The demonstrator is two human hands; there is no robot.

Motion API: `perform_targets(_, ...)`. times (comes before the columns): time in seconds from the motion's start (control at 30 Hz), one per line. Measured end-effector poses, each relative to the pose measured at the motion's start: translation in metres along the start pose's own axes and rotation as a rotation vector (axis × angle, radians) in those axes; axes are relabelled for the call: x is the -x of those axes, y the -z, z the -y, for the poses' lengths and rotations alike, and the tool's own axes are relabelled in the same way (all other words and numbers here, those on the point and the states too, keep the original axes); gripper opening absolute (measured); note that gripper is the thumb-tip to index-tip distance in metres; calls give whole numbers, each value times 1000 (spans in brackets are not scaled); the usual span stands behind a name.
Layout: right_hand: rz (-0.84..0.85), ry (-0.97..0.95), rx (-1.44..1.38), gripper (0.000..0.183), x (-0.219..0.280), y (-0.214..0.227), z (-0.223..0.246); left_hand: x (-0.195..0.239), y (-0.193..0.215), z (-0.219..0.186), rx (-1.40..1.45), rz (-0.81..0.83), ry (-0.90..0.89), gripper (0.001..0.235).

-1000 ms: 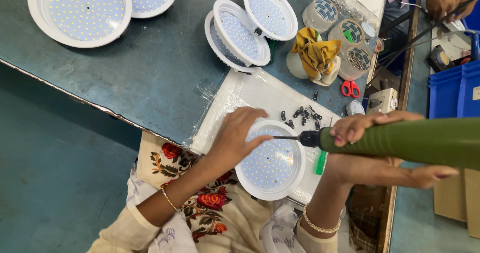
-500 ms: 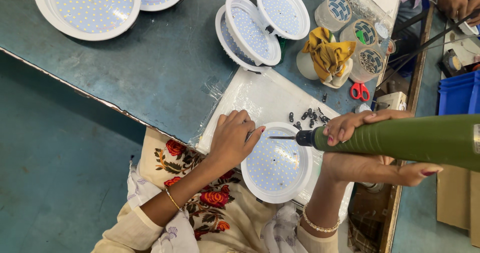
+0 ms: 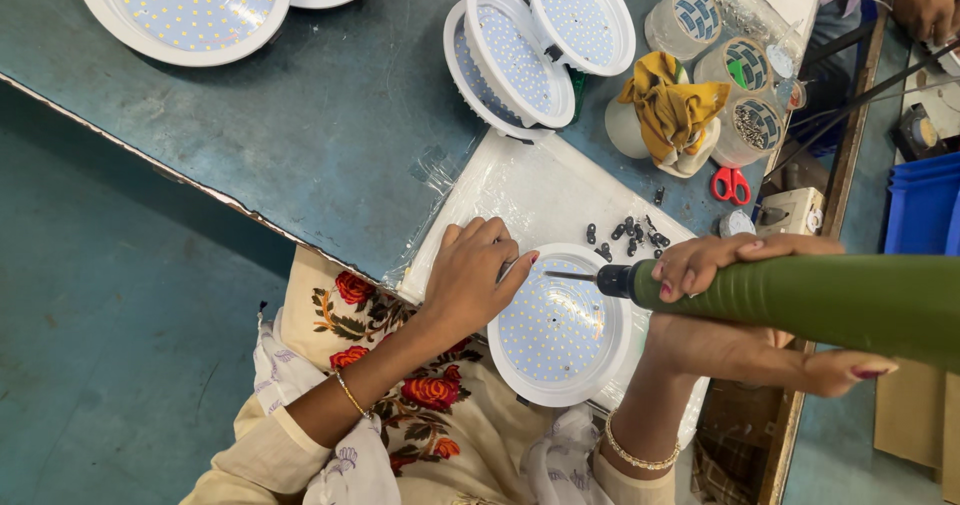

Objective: The person uses a green electric screwdriver to fasten screws into the center of white circular LED light panels. They handle multiple panels, placing finished ones into a stack and picking up new ones from the table.

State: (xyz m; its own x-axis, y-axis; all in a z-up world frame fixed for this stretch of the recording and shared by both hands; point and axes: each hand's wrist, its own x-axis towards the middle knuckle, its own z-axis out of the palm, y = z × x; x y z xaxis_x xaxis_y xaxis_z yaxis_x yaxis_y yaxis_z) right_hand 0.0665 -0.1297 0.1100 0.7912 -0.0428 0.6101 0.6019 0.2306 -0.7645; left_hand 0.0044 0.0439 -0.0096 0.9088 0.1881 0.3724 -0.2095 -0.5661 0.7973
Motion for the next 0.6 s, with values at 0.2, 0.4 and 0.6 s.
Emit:
perform_targets(0.2,-8,-52,27,102,10,-12,6,0,-2,1,-4,-1,5,31)
perform_targets(0.4,-11,-52,65,105,9,-17,5,1,-3,2,14,-8,-3,31)
perform_targets(0.6,54,-85,-81,101,8,-4,0,2,-3,2,25,-8,-6,30)
